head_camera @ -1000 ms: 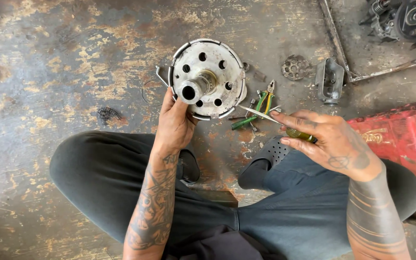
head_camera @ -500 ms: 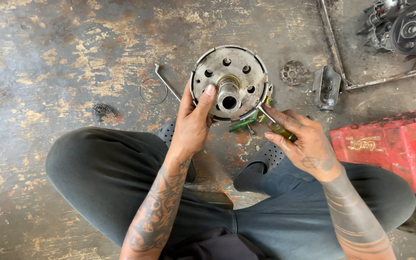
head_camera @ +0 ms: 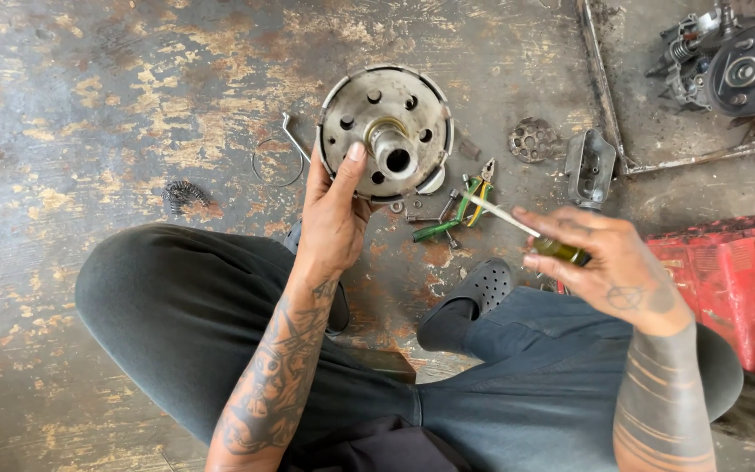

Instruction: The person sits on the workshop floor assembling a motorcycle clutch. They fit the clutch hub into the housing, tighten a nut with a screwdriver, press the assembly together by hand, and attach a gear-side plate, handling springs, plates and small parts laid out on the floor.

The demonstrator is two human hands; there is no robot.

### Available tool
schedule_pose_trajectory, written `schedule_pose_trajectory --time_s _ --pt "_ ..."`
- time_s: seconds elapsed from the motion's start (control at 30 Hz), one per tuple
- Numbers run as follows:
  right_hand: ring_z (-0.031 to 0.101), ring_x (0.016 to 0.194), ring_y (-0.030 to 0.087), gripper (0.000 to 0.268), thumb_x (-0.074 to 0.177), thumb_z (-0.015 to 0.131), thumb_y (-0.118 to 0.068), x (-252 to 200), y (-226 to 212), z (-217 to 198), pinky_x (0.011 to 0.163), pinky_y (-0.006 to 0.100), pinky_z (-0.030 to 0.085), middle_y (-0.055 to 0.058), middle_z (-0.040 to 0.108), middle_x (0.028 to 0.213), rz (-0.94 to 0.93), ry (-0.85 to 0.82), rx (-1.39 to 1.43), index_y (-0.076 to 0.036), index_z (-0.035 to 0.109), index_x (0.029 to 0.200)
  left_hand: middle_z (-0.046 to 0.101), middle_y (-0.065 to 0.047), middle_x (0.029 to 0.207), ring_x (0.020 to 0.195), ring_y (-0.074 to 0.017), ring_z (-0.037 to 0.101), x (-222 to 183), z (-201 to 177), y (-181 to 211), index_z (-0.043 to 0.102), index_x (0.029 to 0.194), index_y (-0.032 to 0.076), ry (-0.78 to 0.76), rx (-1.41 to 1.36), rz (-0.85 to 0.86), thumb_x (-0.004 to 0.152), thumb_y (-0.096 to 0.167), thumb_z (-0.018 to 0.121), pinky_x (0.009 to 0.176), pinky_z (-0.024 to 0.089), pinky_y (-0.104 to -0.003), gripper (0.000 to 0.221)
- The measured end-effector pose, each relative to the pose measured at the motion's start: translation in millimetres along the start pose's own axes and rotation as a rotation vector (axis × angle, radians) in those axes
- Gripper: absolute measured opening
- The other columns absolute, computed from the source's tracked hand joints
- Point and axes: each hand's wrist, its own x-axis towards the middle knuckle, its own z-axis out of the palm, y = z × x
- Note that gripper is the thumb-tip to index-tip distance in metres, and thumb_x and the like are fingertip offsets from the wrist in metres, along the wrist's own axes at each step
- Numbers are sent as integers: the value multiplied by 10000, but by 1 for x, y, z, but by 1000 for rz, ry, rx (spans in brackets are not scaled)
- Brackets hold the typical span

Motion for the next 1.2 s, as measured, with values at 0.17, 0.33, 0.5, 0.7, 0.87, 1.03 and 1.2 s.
schedule_pose_trajectory --time_s 0.17,0.33,0.5,0.7,0.87,1.03,1.2 --pt "731 632 296 492 866 763 -210 9 -12 28 428 384 557 198 756 937 -54 -9 -29 -133 693 1347 714 -194 1199 1052 -353 741 -1 -9 -16 528 1439 146 26 -86 -10 1063 168 602 882 653 -552 383" --pt "740 712 310 518 886 756 -210 11 -15 43 469 398 590 210 744 966 -95 43 -51 -141 662 1391 710 -190 1231 1080 -350 734 -2 -10 -22 510 1463 179 23 -100 -4 1074 179 592 900 653 -542 397" --pt "743 792 312 518 891 763 -184 14 -13 51 513 396 573 178 733 985 -73 151 -28 -164 668 1400 704 -169 1252 1095 -315 732 -5 -2 -19 469 1509 207 19 -40 24 1075 192 608 914 654 -506 456" --pt "743 824 286 525 880 779 -172 18 -10 53 537 375 577 149 736 1007 -92 168 -32 -183 678 1394 658 -195 1281 1102 -328 705 -8 -5 -30 364 1566 230 -49 116 -17 1074 260 591 935 648 -477 543" --pt "691 770 283 539 923 736 -113 21 -8 73 552 366 547 204 720 1011 -89 245 126 -166 622 1447 670 -201 1271 1092 -351 713 -11 3 -52 385 1557 204 -18 31 -12 1076 234 588 908 635 -518 522" --pt "649 713 271 570 960 698 -87 23 -16 108 537 356 473 246 702 1036 -129 356 204 -132 542 1507 700 -189 1248 1104 -363 704 -15 12 -60 434 1515 206 51 -128 53 1085 207 591 899 610 -561 458" --pt "614 700 202 593 988 669 -129 21 -26 131 554 311 449 174 702 1048 -158 440 280 -156 475 1547 669 -178 1276 1137 -322 681 -24 24 -51 415 1541 178 60 -141 104 1091 185 575 912 610 -535 478"
